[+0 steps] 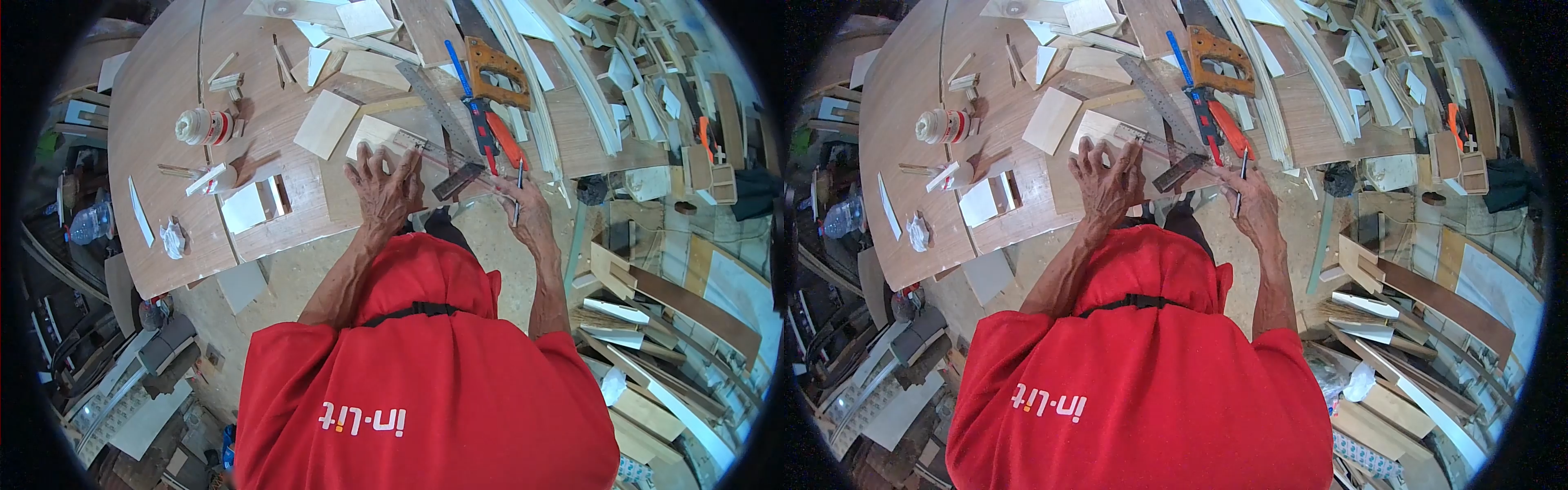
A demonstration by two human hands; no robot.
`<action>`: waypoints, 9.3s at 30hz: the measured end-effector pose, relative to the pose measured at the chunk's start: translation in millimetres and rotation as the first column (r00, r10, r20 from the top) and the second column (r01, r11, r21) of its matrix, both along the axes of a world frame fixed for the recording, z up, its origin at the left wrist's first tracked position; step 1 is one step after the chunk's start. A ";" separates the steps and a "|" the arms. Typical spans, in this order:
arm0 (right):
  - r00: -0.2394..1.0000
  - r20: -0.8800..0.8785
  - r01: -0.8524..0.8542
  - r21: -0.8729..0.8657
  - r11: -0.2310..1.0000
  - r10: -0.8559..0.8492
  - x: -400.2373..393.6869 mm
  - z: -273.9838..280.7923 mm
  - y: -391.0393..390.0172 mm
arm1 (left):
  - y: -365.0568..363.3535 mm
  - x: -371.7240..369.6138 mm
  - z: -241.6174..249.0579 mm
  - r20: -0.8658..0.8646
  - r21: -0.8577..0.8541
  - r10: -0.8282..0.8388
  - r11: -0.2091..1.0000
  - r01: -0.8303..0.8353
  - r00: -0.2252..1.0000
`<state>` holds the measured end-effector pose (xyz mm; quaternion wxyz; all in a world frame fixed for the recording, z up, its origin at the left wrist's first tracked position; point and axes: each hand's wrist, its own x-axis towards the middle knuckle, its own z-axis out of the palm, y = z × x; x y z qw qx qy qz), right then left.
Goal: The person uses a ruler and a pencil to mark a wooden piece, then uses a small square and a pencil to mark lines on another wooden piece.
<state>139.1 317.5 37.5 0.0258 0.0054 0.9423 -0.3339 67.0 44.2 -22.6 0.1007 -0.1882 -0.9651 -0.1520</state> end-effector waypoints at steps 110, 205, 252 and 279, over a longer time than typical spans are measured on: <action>0.926 -0.052 0.362 -0.162 0.918 -0.374 52.8 -1.6 -121.6 | -29.8 -34.6 34.1 0.274 0.088 -0.091 0.994 0.070 0.957; 0.972 -0.054 0.202 -0.322 0.925 -0.231 75.1 -31.2 -172.6 | -46.0 -53.6 15.0 0.206 0.018 -0.232 0.972 0.234 0.951; 0.974 -0.079 0.172 -0.363 0.916 -0.214 73.3 -36.8 -185.4 | -48.6 -57.8 18.2 0.156 0.022 -0.286 0.958 0.286 0.946; 0.975 -0.040 0.181 -0.426 0.886 -0.219 75.5 -45.3 -196.1 | -51.1 -62.4 19.9 0.208 -0.049 -0.277 0.955 0.293 0.938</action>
